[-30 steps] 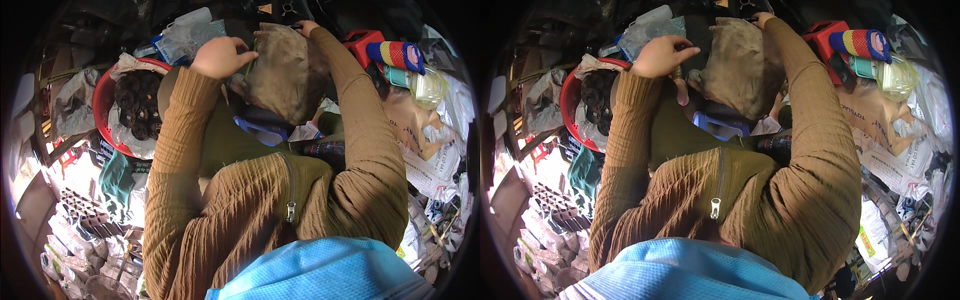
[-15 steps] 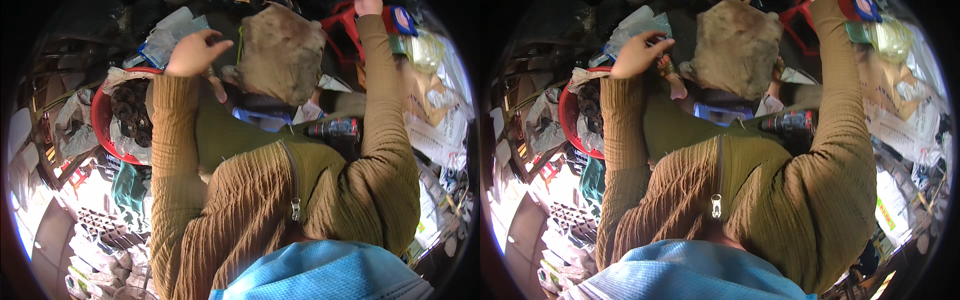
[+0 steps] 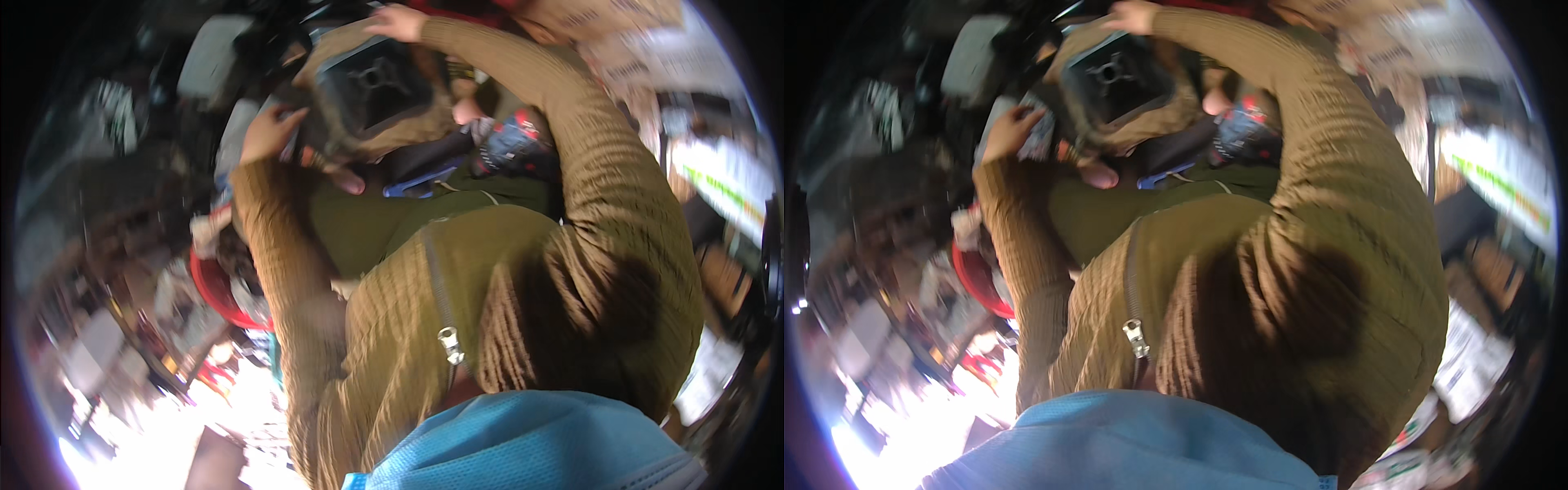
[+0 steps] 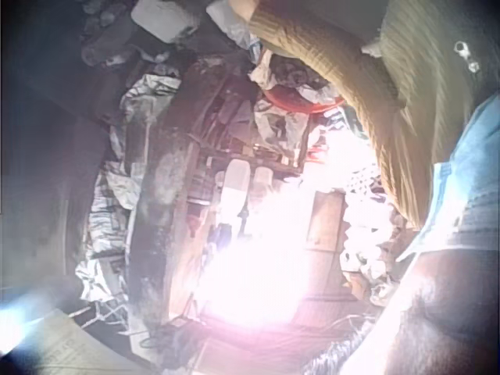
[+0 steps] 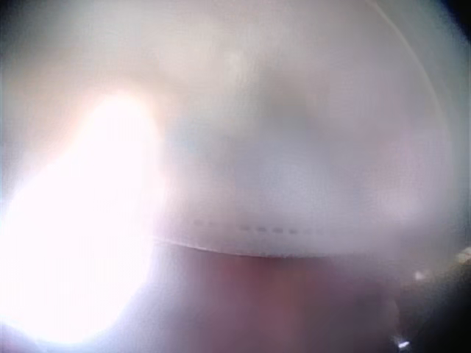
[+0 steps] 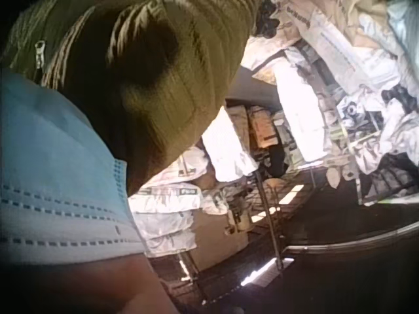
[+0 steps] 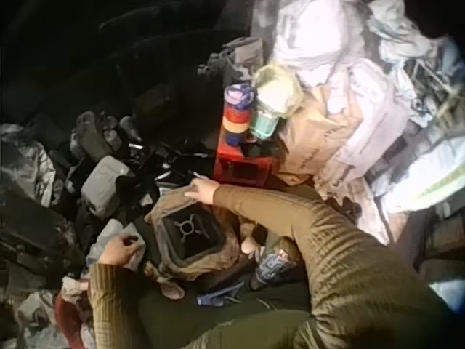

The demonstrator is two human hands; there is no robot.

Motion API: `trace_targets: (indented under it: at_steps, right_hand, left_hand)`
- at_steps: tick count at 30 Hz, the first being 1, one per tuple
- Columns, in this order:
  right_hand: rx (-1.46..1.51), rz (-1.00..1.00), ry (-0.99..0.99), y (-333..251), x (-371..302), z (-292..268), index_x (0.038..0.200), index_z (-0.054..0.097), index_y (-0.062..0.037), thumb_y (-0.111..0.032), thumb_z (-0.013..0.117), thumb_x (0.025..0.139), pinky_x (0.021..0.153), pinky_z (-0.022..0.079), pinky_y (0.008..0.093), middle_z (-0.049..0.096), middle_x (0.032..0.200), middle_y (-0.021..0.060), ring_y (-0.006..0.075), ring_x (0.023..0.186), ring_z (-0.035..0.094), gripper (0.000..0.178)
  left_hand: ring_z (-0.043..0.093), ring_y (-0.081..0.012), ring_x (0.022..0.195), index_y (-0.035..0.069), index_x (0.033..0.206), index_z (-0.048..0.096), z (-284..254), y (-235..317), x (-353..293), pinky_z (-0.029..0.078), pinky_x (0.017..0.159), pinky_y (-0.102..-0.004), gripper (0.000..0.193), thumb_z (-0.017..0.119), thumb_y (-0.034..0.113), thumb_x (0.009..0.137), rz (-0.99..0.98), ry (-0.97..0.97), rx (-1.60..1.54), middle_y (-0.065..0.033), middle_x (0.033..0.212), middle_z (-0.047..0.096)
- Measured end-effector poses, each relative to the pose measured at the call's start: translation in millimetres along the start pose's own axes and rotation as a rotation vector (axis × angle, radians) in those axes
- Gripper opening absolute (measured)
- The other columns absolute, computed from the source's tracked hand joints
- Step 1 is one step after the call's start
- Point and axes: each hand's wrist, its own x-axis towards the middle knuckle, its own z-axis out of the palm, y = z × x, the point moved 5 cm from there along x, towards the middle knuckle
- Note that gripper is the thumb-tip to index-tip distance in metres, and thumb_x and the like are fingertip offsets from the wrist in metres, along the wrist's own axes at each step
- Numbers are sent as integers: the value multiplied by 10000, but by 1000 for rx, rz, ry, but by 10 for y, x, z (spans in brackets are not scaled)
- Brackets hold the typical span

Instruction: The person sits on the floor and uses a cordless drill to fasten screws into a circular metal part. They repeatedly pick up the part, align it, and drive screws into it, then place the finished unit into a red basket.

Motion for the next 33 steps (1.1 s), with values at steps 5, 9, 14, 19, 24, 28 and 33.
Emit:
trace_targets:
  at_steps: [5, 9, 14, 19, 24, 28, 33]
  right_hand:
    - [332, -209, 129, -404, -727, -2020, 1132, 624, -47, -218, 678, 847, 757, 511, 312, 660, 1003, 83, 175, 841, 633, 338]
    - [175, -53, 417, 488, -2467, -3243, 1141, 629, -27, -123, 628, 901, 814, 501, 270, 668, 1047, 81, 132, 920, 622, 259]
    - [-131, 1188, 440, 1897, -5303, -2580, 1201, 564, -21, -214, 639, 849, 762, 509, 347, 667, 975, 107, 203, 837, 628, 409]
    - [423, 1775, -481, 1549, -6599, -110, 1486, 245, -212, -288, 618, 850, 523, 556, 409, 627, 978, 139, 219, 592, 604, 741]
    - [284, 1156, -414, 1554, -5399, 104, 1370, 469, -160, -173, 671, 783, 718, 535, 396, 672, 1028, 177, 294, 812, 660, 621]
    - [-95, 815, -66, 1404, -4202, -1456, 1287, 535, -94, -243, 658, 831, 882, 485, 385, 639, 1125, 194, 276, 1009, 634, 495]
    - [157, 107, 372, 45, -2510, -2548, 1298, 552, -108, -65, 611, 901, 897, 460, 275, 633, 1040, 29, 111, 938, 581, 403]
  left_hand:
    - [599, -125, 766, -7, 1141, 628, 60, 31, 7, 473, 695, -269, 468, 689, 350, 844, 68, -121, -235, -114, 893, 669]
    - [580, -123, 779, -9, 1190, 586, 56, 44, -149, 467, 698, -249, 381, 663, 209, 888, 194, -161, -332, -85, 907, 648]
    - [600, -163, 803, 10, 1221, 575, 175, -161, -177, 476, 718, -287, 458, 685, 275, 865, 44, -153, -122, -113, 942, 659]
    - [622, -179, 798, 31, 1224, 581, 301, -75, -143, 482, 730, -323, 491, 691, 323, 845, 8, -212, 127, -110, 924, 680]
    - [629, -168, 856, 38, 1199, 599, -118, 366, -492, 490, 776, -315, 379, 686, 188, 862, 259, 238, -31, -99, 983, 671]
    - [637, -187, 762, 25, 910, 685, -593, 168, -1326, 489, 740, -297, 157, 680, 175, 866, 300, 648, -113, -91, 804, 664]
    - [628, -164, 679, 7, 770, 689, -582, -1029, -2415, 460, 612, -307, 260, 657, 241, 879, -257, 814, -334, -106, 714, 650]
